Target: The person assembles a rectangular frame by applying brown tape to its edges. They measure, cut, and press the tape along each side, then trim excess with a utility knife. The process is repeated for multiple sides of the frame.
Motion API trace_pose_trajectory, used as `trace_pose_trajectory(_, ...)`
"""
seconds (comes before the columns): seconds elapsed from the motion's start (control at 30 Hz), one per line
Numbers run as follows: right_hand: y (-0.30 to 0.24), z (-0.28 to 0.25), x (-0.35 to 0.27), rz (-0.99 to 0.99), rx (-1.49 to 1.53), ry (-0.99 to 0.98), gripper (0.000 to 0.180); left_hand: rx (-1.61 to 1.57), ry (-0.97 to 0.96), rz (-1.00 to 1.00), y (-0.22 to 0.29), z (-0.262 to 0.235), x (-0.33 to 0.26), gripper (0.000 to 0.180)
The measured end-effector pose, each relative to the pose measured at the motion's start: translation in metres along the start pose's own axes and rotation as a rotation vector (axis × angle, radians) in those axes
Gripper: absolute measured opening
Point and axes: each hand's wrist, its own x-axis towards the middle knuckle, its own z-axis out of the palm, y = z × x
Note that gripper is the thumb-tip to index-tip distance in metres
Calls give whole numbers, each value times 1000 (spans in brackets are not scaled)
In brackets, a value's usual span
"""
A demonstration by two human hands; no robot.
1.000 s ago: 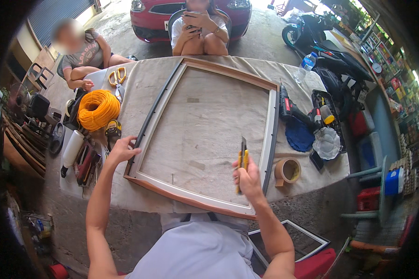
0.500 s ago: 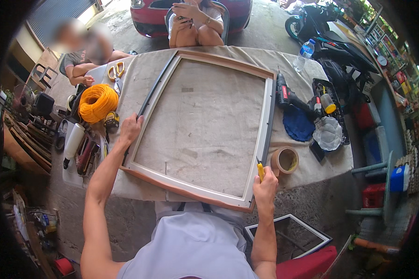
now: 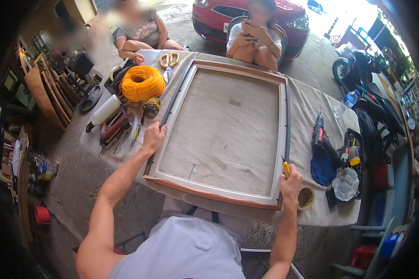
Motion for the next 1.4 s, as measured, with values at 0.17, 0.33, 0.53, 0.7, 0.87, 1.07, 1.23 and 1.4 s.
trace_pose_trajectory(0.17, -18, -3, 2, -29, -72, 20, 19, 130, -73, -14, 10, -18, -10, 46)
trace_pose_trajectory(0.33, -55, 16, 20, -85, 202, -141, 30, 25, -447, 355, 86, -43, -40, 68)
trace_pose_trajectory(0.53, -83, 76, 45, -325, -19, -377, 46, -90, -798, 818, 148, -43, -131, 54)
trace_pose_trajectory(0.7, -100, 48, 26, -477, -103, -339, 41, -157, -698, 759, 139, -24, -141, 37)
trace_pose_trajectory(0.87, -120, 9, -14, -640, 214, -629, 29, -284, -597, 703, 125, -1, -140, 18)
trace_pose_trajectory(1.07, -125, 31, -66, -639, 244, -598, 20, -270, -630, 611, 134, -17, -134, 14)
trace_pose_trajectory(1.23, -125, 52, -71, -649, 146, -556, 14, -215, -639, 638, 130, -16, -137, 11)
trace_pose_trajectory(1.4, -130, 49, -74, -645, 101, -573, 15, -188, -663, 658, 128, -17, -137, 10)
